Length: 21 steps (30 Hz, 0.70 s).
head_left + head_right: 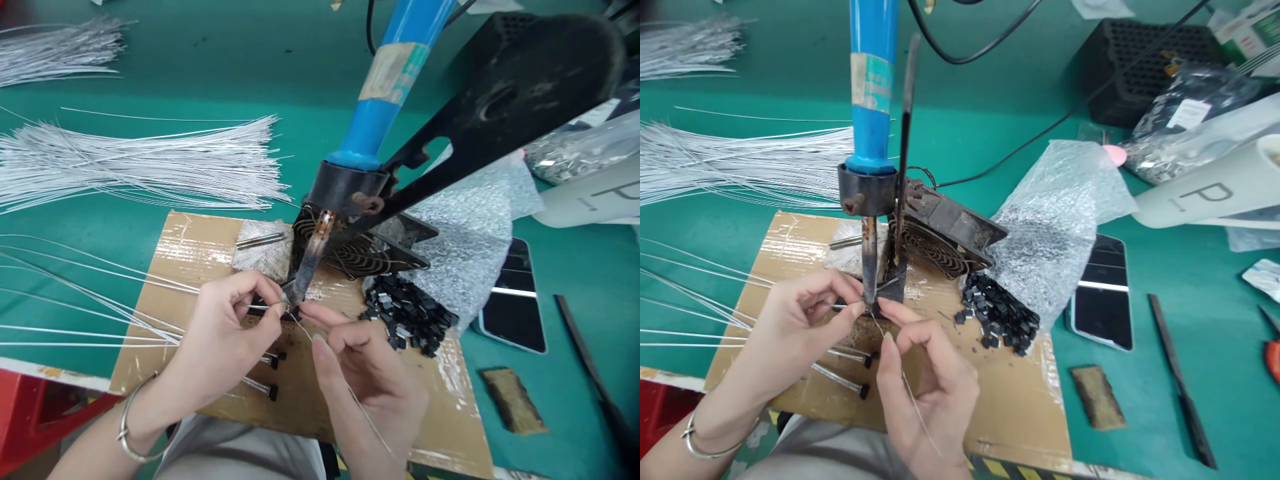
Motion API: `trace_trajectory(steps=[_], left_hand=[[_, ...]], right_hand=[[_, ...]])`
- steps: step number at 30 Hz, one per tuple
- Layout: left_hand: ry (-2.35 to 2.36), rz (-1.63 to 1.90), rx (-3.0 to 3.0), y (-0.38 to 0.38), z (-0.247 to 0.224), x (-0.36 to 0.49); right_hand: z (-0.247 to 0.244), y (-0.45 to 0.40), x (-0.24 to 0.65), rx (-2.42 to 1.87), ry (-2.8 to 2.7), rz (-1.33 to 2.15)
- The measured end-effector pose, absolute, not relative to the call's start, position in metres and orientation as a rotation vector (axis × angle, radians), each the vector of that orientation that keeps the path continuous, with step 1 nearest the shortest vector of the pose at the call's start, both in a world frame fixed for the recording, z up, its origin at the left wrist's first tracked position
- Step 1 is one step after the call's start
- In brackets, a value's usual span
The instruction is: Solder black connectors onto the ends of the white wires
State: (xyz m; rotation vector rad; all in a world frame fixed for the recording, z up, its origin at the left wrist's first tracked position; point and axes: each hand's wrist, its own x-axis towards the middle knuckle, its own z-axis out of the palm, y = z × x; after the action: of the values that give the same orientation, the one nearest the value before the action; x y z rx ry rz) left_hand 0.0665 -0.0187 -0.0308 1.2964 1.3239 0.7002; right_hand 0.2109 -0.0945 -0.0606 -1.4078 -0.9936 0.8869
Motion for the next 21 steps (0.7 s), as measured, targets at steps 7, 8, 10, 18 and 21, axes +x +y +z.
trace_trajectory(steps=[7, 8, 10, 18, 21], left_hand=[[1.337, 0.676, 1.306, -0.0211, -0.0292, 0.0651], [1.337, 0.677, 1.31, -0.0212, -0.0291, 0.0651], [1.337, 0.678, 1.315, -0.0212, -0.0289, 0.0652], [1.342, 0.676, 1.319, -0.0195, -0.0289, 0.066], [1.34, 0.682, 1.318, -0.0196, -0.0288, 0.0658]], right_hand=[[-0.0588, -0.097, 0.2049, -1.461, -0.965, 0.848], [-0.059, -0.0971, 0.205, -1.463, -0.971, 0.84], [-0.0597, -0.0974, 0.2054, -1.469, -0.974, 0.83], [-0.0591, -0.0982, 0.2052, -1.481, -0.974, 0.835], [-0.0581, -0.098, 0.2047, -1.468, -0.964, 0.841]])
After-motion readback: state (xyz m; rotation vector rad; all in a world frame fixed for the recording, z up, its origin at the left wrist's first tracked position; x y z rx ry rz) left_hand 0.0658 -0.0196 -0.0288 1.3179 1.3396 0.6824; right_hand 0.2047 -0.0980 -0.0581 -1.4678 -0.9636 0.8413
